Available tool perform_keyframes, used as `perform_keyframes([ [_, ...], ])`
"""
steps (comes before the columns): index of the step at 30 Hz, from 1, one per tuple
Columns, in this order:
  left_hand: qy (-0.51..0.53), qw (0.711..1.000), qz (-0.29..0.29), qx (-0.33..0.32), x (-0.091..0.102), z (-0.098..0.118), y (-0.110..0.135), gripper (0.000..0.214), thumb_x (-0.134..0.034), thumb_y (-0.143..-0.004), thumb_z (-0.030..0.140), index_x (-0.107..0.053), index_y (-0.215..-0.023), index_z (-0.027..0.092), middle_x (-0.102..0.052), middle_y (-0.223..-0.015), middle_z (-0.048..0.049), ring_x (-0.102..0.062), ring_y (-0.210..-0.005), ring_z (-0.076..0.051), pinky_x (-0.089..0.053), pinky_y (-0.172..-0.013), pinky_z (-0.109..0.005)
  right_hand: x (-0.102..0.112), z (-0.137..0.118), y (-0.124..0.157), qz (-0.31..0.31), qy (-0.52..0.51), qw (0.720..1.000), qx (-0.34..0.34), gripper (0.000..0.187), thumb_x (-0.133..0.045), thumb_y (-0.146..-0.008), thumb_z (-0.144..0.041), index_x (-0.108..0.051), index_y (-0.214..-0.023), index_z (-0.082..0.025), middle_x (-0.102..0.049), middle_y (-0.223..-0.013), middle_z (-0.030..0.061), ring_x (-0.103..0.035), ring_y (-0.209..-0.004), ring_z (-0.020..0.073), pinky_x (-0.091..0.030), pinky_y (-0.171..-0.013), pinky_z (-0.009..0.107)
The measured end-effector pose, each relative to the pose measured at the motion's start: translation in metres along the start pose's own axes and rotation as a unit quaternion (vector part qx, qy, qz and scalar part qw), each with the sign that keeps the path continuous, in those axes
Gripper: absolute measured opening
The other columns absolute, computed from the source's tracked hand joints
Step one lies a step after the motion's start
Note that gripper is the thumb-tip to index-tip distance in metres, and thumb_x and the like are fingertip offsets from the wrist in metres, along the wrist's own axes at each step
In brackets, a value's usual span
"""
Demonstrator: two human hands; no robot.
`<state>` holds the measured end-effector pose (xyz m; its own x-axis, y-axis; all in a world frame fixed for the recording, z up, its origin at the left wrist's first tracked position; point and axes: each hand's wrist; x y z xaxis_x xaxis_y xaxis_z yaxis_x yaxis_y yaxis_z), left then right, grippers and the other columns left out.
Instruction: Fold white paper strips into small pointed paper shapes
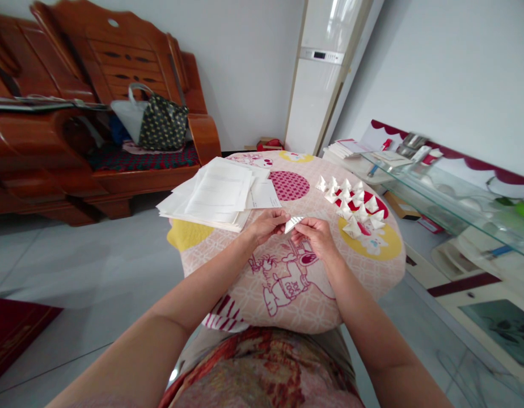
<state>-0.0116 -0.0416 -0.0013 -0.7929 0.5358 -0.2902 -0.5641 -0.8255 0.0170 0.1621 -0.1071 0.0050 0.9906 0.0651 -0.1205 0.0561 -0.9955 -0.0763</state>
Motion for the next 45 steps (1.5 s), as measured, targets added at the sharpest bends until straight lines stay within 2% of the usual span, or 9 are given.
perform_keyframes([
  [7,-0.003,1.0,-0.001,-0.014,0.001,-0.001,0.0,0.042,-0.086,-0.073,0.048,-0.062,-0.071,0.013,-0.061,-0.058,0.001,-0.052,-0.049,-0.007,-0.039,-0.049,-0.02,0.001,0.002,-0.002,0.002,-0.003,1.0,0.013,0.025,-0.082,-0.07,-0.041,-0.074,-0.072,-0.017,-0.075,-0.066,0.0042,-0.067,-0.053,0.0155,-0.057,-0.052,0.027],
  [12,-0.028,0.997,0.005,-0.072,-0.004,0.0,0.003,0.047,-0.086,-0.071,0.054,-0.062,-0.071,0.014,-0.062,-0.057,0.0009,-0.052,-0.048,-0.007,-0.041,-0.05,-0.02,0.001,0.002,-0.002,0.003,-0.017,1.0,0.011,0.024,-0.08,-0.07,-0.041,-0.073,-0.072,-0.018,-0.075,-0.065,0.0047,-0.069,-0.054,0.0171,-0.058,-0.053,0.028],
  [18,-0.067,0.988,0.025,-0.136,-0.011,0.004,0.005,0.046,-0.083,-0.074,0.055,-0.062,-0.07,0.014,-0.063,-0.06,0.0,-0.054,-0.052,-0.008,-0.045,-0.054,-0.021,-0.004,0.003,-0.002,-0.006,-0.016,1.0,-0.011,0.037,-0.08,-0.07,-0.051,-0.069,-0.079,-0.017,-0.073,-0.065,0.0048,-0.07,-0.052,0.0188,-0.057,-0.047,0.027],
  [24,-0.073,0.985,0.03,-0.155,-0.012,0.005,0.006,0.043,-0.081,-0.077,0.053,-0.063,-0.07,0.014,-0.063,-0.061,-0.0002,-0.055,-0.055,-0.009,-0.046,-0.057,-0.022,-0.009,0.002,-0.001,-0.023,-0.035,0.999,-0.027,0.044,-0.082,-0.069,-0.056,-0.064,-0.084,-0.019,-0.072,-0.065,0.0032,-0.07,-0.049,0.019,-0.056,-0.043,0.026],
  [28,-0.098,0.981,0.037,-0.164,-0.012,0.003,0.005,0.043,-0.081,-0.077,0.052,-0.064,-0.069,0.014,-0.061,-0.061,0.0004,-0.053,-0.057,-0.009,-0.045,-0.059,-0.022,-0.009,0.003,-0.002,0.012,-0.047,0.999,-0.009,0.041,-0.087,-0.063,-0.047,-0.064,-0.084,-0.02,-0.074,-0.069,0.0029,-0.072,-0.055,0.0191,-0.06,-0.05,0.027],
  [31,-0.112,0.977,0.052,-0.173,-0.012,0.001,0.003,0.042,-0.08,-0.077,0.051,-0.064,-0.067,0.014,-0.058,-0.06,0.0014,-0.05,-0.056,-0.008,-0.042,-0.057,-0.022,-0.01,0.004,-0.002,0.037,-0.045,0.998,-0.003,0.038,-0.086,-0.064,-0.044,-0.064,-0.085,-0.02,-0.074,-0.069,0.002,-0.071,-0.053,0.0188,-0.059,-0.047,0.027],
  [36,-0.103,0.977,0.053,-0.18,-0.014,0.0,0.004,0.038,-0.078,-0.08,0.049,-0.064,-0.071,0.015,-0.058,-0.06,0.0015,-0.048,-0.054,-0.009,-0.038,-0.054,-0.022,-0.012,0.003,-0.001,0.004,-0.061,0.998,-0.015,0.041,-0.08,-0.069,-0.051,-0.059,-0.089,-0.022,-0.074,-0.069,0.0019,-0.069,-0.048,0.019,-0.053,-0.039,0.025],
  [40,-0.115,0.973,0.066,-0.188,-0.015,0.002,0.006,0.039,-0.078,-0.08,0.05,-0.064,-0.07,0.016,-0.057,-0.06,0.0021,-0.048,-0.056,-0.009,-0.037,-0.056,-0.023,-0.01,0.003,0.0,-0.024,-0.086,0.996,-0.03,0.043,-0.08,-0.07,-0.053,-0.058,-0.091,-0.022,-0.074,-0.067,0.002,-0.071,-0.051,0.0196,-0.055,-0.042,0.025],
  [45,-0.119,0.973,0.068,-0.186,-0.014,0.001,0.005,0.038,-0.078,-0.079,0.05,-0.065,-0.071,0.015,-0.057,-0.06,0.0027,-0.045,-0.055,-0.008,-0.035,-0.054,-0.022,-0.008,0.004,-0.001,-0.001,-0.085,0.996,-0.02,0.037,-0.083,-0.067,-0.046,-0.063,-0.085,-0.022,-0.075,-0.069,0.0023,-0.071,-0.053,0.0188,-0.056,-0.046,0.026],
])
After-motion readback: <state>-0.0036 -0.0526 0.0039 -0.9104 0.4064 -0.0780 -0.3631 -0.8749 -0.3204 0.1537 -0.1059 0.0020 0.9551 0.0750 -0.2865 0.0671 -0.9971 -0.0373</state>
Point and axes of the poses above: each hand's wrist, its own y-axis away from the middle knuckle, its own x-axis out of the back of the hand, z = x × y
